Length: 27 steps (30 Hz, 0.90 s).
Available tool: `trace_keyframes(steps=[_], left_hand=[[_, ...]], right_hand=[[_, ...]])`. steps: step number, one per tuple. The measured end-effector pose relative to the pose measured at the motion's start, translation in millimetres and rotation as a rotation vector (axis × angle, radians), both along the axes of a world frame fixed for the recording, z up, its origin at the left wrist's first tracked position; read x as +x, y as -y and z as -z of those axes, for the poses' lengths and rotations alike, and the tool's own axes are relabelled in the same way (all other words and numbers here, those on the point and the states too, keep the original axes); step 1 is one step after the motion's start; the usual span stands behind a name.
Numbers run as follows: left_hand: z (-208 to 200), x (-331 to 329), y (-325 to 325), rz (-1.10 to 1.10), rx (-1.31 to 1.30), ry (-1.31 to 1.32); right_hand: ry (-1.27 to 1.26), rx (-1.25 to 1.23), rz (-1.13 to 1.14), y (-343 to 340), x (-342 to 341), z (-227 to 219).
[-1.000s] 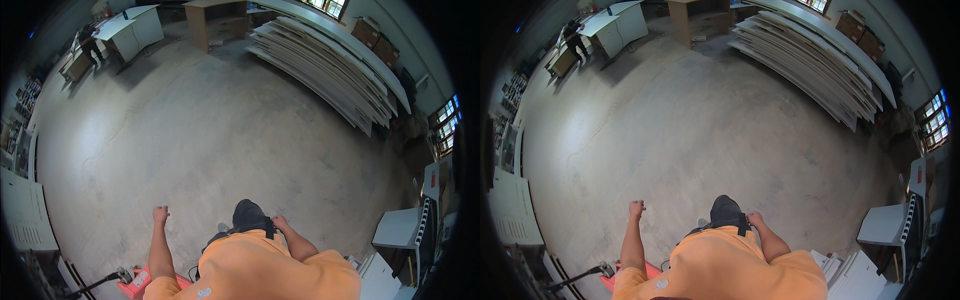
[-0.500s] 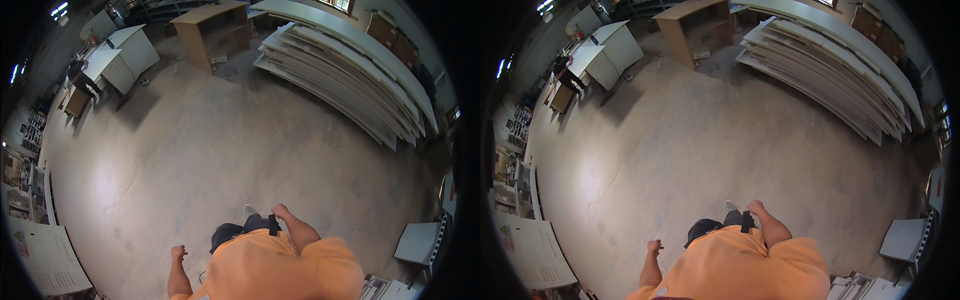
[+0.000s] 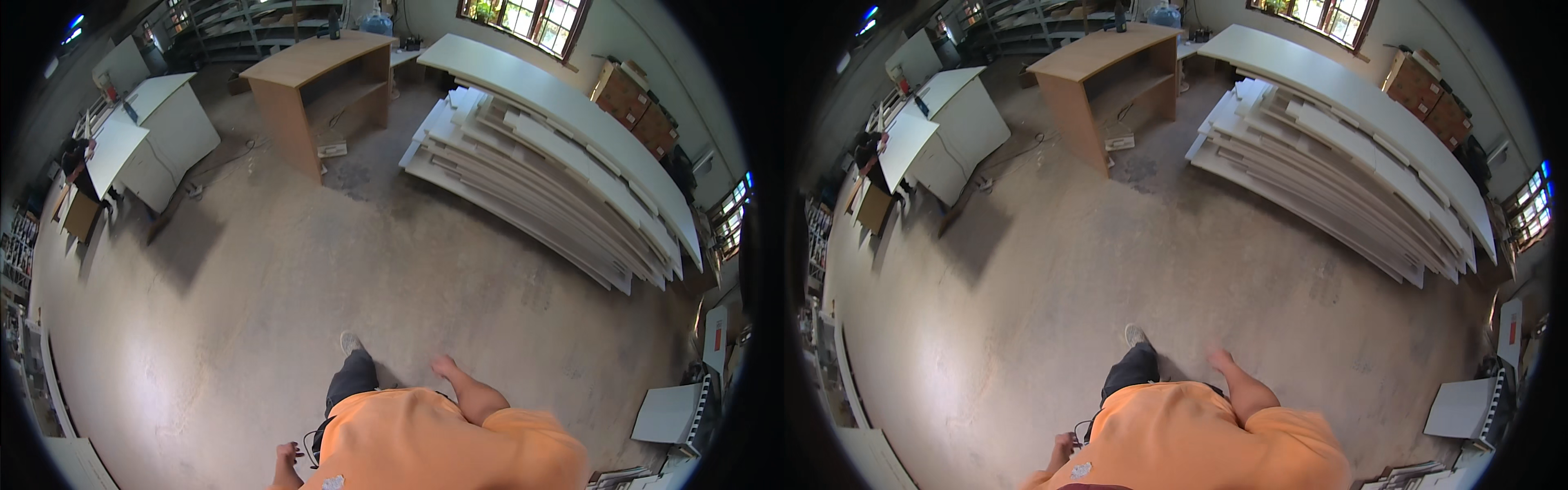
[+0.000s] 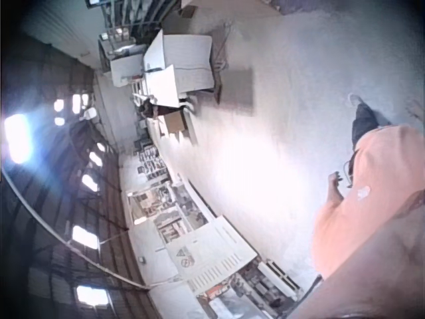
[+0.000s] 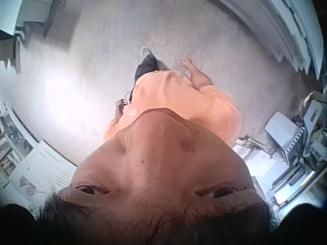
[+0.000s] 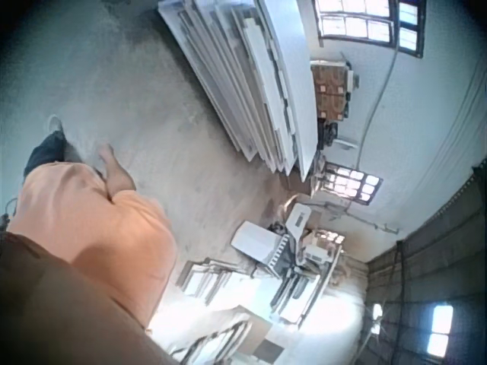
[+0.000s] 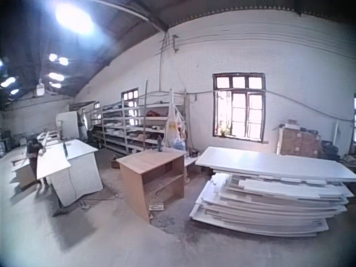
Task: The person repeatedly picks up white rectangular panels, scans them with a handheld barcode scanner, and places them on a worktable or stacks them on the floor. The person also removes a label from one panel and uses a yellow tool to scrape the worktable surface.
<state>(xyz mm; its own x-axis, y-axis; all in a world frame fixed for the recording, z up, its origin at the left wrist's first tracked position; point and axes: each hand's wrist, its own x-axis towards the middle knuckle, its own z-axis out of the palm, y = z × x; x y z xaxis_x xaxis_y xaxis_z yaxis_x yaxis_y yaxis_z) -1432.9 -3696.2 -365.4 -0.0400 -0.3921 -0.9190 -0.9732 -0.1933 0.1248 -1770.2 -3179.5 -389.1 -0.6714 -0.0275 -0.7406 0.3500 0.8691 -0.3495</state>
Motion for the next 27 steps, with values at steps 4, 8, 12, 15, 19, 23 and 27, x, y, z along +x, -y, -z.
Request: trace_keyframes(steps=[4,8,12,15,19,23,27], left_hand=[[-8.3,-268.1,99.6,0.128,-0.130,-0.171],[-65.9,-552.2,108.7,0.380,-0.329,-0.672],[-133.6,-763.0,49.9,0.640,-0.389,-0.847],[-149.4,-859.8,-4.8,0.841,-0.266,-0.919],[-167.6,-935.3,-28.2,1.144,-0.061,-0.808],[-204.4,-1028.8,-13.5,1.238,-0.104,-0.749],[-232.0,-1144.7,6.1,0.995,-0.197,-0.925]], right_hand=[[0.332,0.040,0.343,-14.4,-26.5,-17.9],[0.170,-0.204,0.726,8.2,-98.7,-35.1],[0.149,-0.243,0.841,41.4,-183.7,-13.9],[0.187,-0.239,0.799,58.8,-279.0,19.5],[0.211,-0.293,0.759,68.5,-425.3,48.7],[0.126,-0.242,0.569,101.1,-635.0,39.6],[-0.291,-0.309,0.421,170.3,-847.3,-23.7]])
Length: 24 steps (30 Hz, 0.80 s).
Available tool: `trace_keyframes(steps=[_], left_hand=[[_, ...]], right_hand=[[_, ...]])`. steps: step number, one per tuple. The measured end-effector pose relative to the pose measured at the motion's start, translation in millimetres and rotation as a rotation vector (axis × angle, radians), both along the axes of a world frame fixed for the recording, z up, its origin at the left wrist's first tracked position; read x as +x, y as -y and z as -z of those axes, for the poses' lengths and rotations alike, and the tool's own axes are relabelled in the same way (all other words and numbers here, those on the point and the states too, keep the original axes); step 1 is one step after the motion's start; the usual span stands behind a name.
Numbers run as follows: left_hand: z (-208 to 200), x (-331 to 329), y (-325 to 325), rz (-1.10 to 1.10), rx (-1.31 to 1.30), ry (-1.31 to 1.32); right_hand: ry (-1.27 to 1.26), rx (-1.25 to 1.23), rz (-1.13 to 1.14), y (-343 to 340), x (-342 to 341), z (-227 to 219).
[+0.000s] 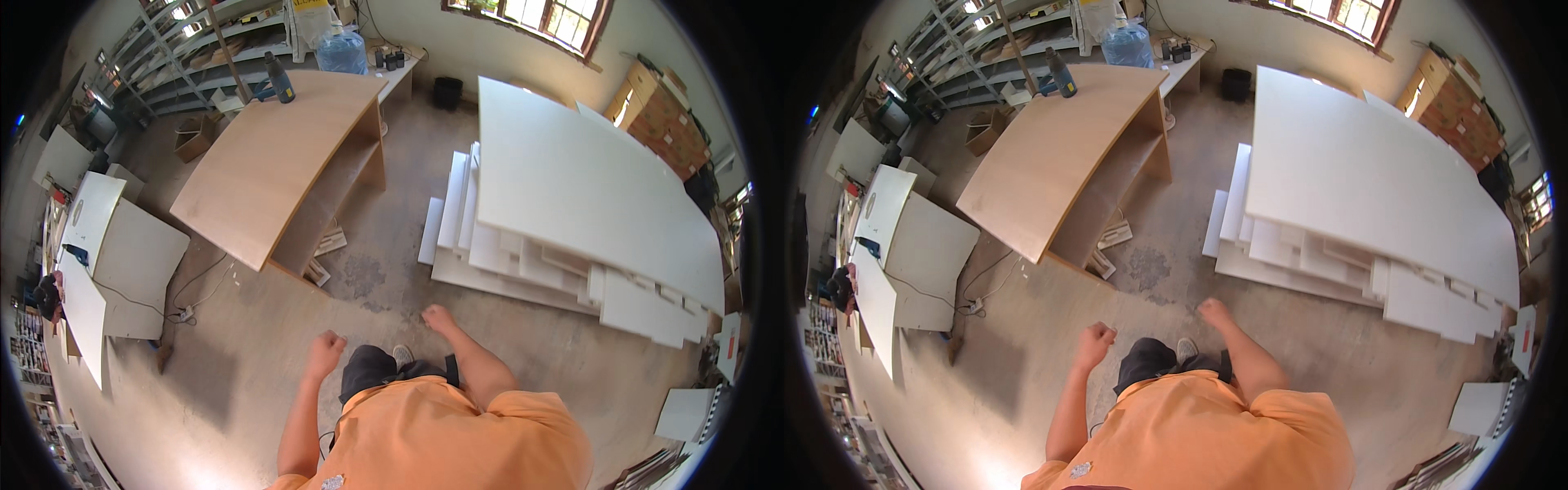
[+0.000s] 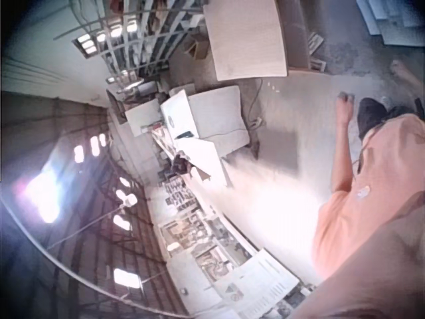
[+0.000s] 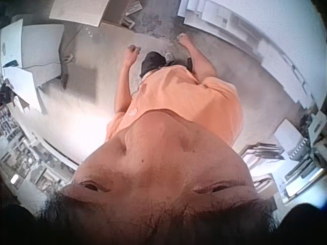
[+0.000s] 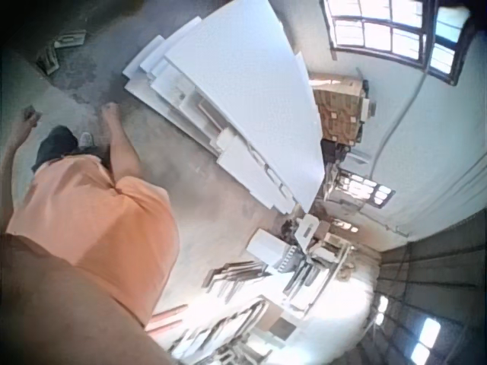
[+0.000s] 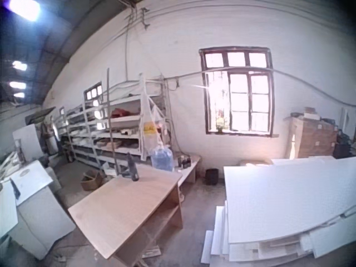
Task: The person repeatedly picks up white rectangular panels, scans them with a handheld barcode scanner, and places them on a worktable or stacks them on the floor. The person also removes a label from one panel and uses a yellow tool to scrape the worktable surface.
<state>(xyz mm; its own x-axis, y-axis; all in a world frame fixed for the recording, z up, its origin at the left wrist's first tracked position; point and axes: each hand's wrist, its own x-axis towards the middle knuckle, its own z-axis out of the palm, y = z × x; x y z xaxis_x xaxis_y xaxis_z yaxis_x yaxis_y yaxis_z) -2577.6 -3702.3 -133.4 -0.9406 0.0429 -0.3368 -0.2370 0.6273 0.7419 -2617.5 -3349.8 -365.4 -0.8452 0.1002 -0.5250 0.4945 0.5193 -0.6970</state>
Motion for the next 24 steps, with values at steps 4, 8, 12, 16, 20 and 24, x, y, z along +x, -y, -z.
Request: trace_keyframes(steps=[4,8,12,16,20,24], left_hand=[[-12.6,-125.9,5.6,-0.026,0.007,-0.118],[-31.7,-264.9,0.3,0.038,-0.007,-0.141],[-71.5,-383.5,-27.2,0.060,0.067,-0.115],[-99.8,-485.8,-51.0,0.152,0.160,-0.094],[-96.1,-573.7,-67.3,0.127,0.216,0.020],[-67.3,-659.4,-89.8,0.011,0.219,-0.025]], right_hand=[[-0.113,-0.292,0.227,48.2,-161.9,-40.1],[0.056,-0.275,0.321,57.3,-257.8,-26.3],[0.315,-0.107,0.297,18.4,-323.3,-16.0],[0.160,-0.109,0.496,-48.5,-395.7,-12.4],[0.368,0.036,0.383,-142.5,-499.1,7.6],[0.579,0.146,0.246,-266.2,-673.1,65.5]])
